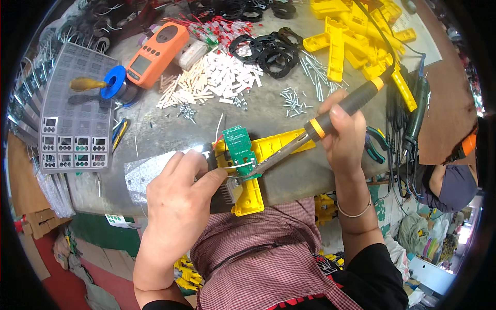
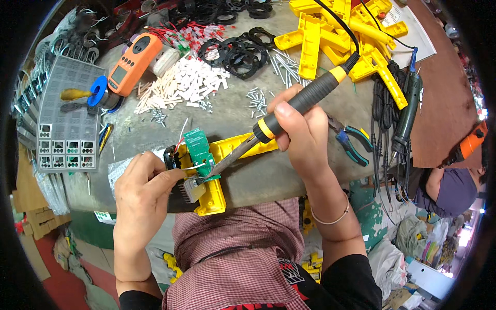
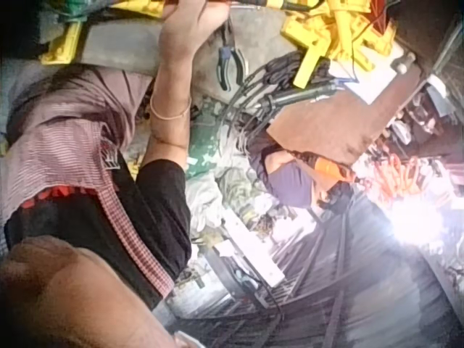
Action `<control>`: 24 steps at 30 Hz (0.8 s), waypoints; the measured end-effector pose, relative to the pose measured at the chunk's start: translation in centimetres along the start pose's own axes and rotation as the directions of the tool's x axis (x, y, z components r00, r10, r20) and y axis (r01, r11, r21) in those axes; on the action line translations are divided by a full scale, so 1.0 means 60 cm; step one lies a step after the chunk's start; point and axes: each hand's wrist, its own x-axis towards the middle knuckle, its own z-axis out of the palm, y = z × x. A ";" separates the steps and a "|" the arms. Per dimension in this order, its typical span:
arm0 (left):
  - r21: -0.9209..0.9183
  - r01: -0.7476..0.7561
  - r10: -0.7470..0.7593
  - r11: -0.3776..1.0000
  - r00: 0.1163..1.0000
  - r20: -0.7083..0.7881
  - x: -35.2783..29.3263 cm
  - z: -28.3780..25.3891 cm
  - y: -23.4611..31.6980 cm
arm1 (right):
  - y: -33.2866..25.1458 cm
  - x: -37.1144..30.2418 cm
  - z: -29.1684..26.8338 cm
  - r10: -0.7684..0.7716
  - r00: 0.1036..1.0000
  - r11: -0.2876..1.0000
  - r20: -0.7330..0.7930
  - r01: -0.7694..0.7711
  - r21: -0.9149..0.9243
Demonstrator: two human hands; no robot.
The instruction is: Assembling and soldering components for a yellow handheld electronic device.
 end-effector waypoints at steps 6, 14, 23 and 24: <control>0.011 0.000 0.000 1.000 1.000 0.007 0.002 -0.003 0.001 | -0.005 -0.003 0.002 0.013 1.000 1.000 -0.003 -0.013 -0.008; 0.019 -0.006 0.006 1.000 1.000 0.005 0.005 -0.002 0.005 | -0.005 -0.004 0.001 -0.004 1.000 1.000 0.013 0.005 -0.013; 0.021 -0.028 0.027 0.999 0.999 0.019 0.008 0.003 0.007 | -0.007 -0.005 0.002 -0.002 1.000 0.999 0.001 0.002 -0.047; 0.024 -0.018 0.017 1.000 0.999 0.031 0.009 0.002 0.009 | -0.008 -0.005 0.002 -0.001 1.000 0.999 0.001 0.001 -0.047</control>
